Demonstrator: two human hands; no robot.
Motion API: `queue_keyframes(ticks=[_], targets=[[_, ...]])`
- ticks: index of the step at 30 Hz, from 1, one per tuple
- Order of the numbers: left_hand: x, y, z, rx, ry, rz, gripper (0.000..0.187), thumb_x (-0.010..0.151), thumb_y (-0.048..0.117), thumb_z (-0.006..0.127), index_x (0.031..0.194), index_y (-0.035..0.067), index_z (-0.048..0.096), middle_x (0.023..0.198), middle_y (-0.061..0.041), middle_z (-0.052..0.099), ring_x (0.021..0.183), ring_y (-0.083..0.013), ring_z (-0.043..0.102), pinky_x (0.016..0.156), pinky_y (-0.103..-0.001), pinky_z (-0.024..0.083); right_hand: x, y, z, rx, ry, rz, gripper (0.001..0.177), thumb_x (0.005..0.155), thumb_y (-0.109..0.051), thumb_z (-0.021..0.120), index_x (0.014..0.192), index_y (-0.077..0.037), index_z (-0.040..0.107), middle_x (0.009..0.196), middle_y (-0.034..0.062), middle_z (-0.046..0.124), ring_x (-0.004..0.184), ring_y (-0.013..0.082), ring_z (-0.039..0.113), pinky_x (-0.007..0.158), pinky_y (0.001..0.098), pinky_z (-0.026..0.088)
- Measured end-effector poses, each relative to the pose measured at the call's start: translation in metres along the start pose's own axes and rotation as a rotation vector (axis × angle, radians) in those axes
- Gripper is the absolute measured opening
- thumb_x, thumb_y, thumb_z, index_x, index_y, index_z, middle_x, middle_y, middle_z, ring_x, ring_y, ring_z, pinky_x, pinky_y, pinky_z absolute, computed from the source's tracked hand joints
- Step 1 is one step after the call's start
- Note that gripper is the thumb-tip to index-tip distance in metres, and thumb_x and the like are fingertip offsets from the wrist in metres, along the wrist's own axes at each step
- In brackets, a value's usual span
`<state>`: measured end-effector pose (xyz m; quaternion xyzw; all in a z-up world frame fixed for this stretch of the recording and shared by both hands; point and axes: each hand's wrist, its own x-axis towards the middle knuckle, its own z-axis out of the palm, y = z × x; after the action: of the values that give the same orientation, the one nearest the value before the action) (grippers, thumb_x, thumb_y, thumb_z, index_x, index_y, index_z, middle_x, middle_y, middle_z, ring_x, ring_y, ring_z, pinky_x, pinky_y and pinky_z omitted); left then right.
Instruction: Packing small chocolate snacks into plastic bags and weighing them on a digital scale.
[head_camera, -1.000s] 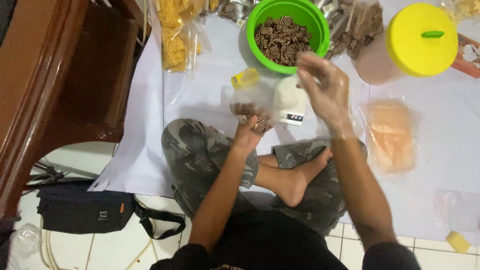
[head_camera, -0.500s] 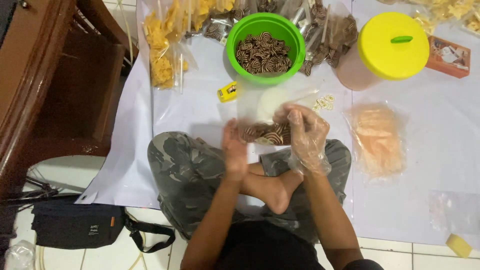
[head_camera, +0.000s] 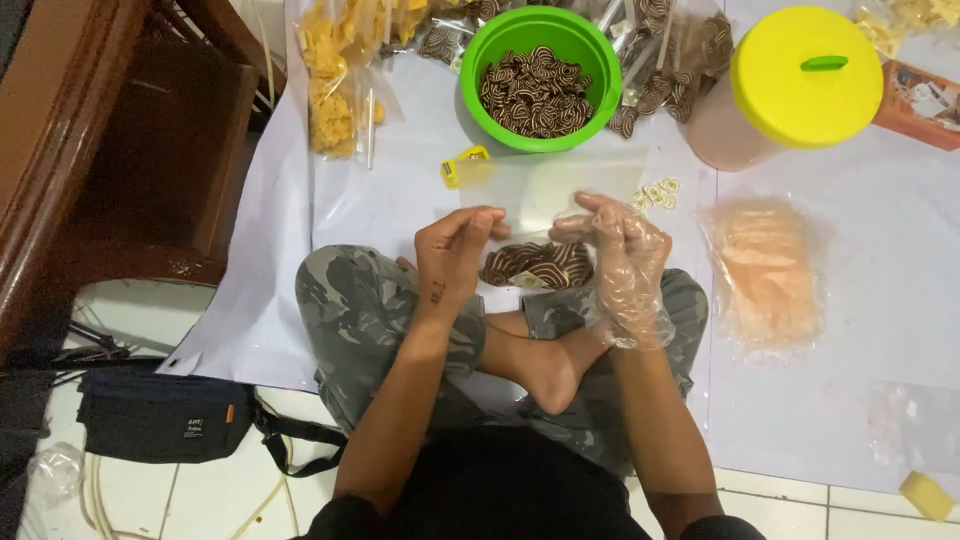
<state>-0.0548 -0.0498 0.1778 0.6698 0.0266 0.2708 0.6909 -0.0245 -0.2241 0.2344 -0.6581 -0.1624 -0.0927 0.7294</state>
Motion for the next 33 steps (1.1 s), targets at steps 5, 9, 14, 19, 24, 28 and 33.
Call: queue_keyframes(ticks=[5, 9, 14, 19, 24, 28, 33], targets=[[0.0, 0.018, 0.005, -0.011, -0.001, 0.032, 0.034, 0.103, 0.038, 0.062, 0.096, 0.011, 0.08, 0.076, -0.01, 0.078, 0.077, -0.0171, 0.076, 0.071, -0.032, 0.061, 0.008, -0.002, -0.011, 0.097, -0.09, 0.107, 0.027, 0.103, -0.026, 0.063, 0.118, -0.005, 0.07, 0.083, 0.0178, 0.074, 0.084, 0.0276, 0.077, 0.095, 0.0433, 0.061], [0.0, 0.009, 0.0, -0.06, -0.011, 0.028, 0.032, 0.105, 0.032, 0.062, 0.099, 0.006, 0.079, 0.077, -0.013, 0.077, 0.078, -0.0191, 0.076, 0.069, -0.032, 0.061, 0.017, -0.007, -0.016, -0.067, -0.093, 0.04, 0.022, 0.103, -0.013, 0.065, 0.115, 0.004, 0.07, 0.076, 0.021, 0.072, 0.078, 0.0291, 0.076, 0.091, 0.0438, 0.06], [0.006, 0.021, -0.005, -0.015, -0.098, 0.055, 0.032, 0.101, 0.035, 0.067, 0.11, 0.007, 0.077, 0.082, -0.016, 0.077, 0.08, -0.0219, 0.076, 0.068, -0.034, 0.062, 0.023, -0.017, -0.018, -0.19, -0.23, -0.104, 0.02, 0.102, -0.01, 0.065, 0.112, 0.005, 0.073, 0.076, 0.022, 0.074, 0.077, 0.028, 0.076, 0.081, 0.0392, 0.06], [0.028, 0.033, -0.014, -0.086, -0.161, 0.104, 0.026, 0.098, 0.024, 0.073, 0.113, 0.002, 0.074, 0.085, -0.014, 0.078, 0.081, -0.0176, 0.076, 0.073, -0.031, 0.063, 0.023, -0.018, -0.012, -0.128, -0.221, -0.137, 0.018, 0.1, -0.005, 0.066, 0.112, 0.006, 0.073, 0.077, 0.0219, 0.073, 0.077, 0.0229, 0.074, 0.075, 0.0343, 0.06], [0.037, 0.048, -0.02, -0.132, -0.217, 0.12, 0.019, 0.1, 0.014, 0.068, 0.112, -0.001, 0.072, 0.085, -0.016, 0.078, 0.079, -0.0194, 0.077, 0.074, -0.034, 0.064, 0.037, -0.018, -0.01, -0.084, -0.264, -0.302, 0.029, 0.103, -0.007, 0.063, 0.13, 0.005, 0.064, 0.08, 0.0245, 0.072, 0.073, 0.0259, 0.075, 0.08, 0.0416, 0.063], [0.041, 0.042, -0.027, -0.181, -0.277, 0.109, 0.009, 0.1, 0.005, 0.065, 0.1, 0.0, 0.073, 0.083, -0.016, 0.077, 0.079, -0.0189, 0.075, 0.073, -0.034, 0.064, 0.045, 0.004, -0.031, 0.126, -0.371, -0.22, 0.017, 0.099, 0.001, 0.06, 0.114, 0.006, 0.067, 0.07, 0.0208, 0.069, 0.062, 0.0248, 0.071, 0.071, 0.0378, 0.063], [0.043, 0.037, -0.042, -0.157, -0.387, 0.022, 0.021, 0.102, 0.004, 0.056, 0.092, 0.002, 0.074, 0.081, -0.012, 0.076, 0.078, -0.0125, 0.069, 0.079, -0.035, 0.061, 0.04, -0.009, -0.034, -0.014, -0.391, -0.135, 0.011, 0.093, 0.006, 0.057, 0.096, 0.007, 0.068, 0.075, 0.0222, 0.07, 0.065, 0.0214, 0.066, 0.066, 0.0344, 0.057]])
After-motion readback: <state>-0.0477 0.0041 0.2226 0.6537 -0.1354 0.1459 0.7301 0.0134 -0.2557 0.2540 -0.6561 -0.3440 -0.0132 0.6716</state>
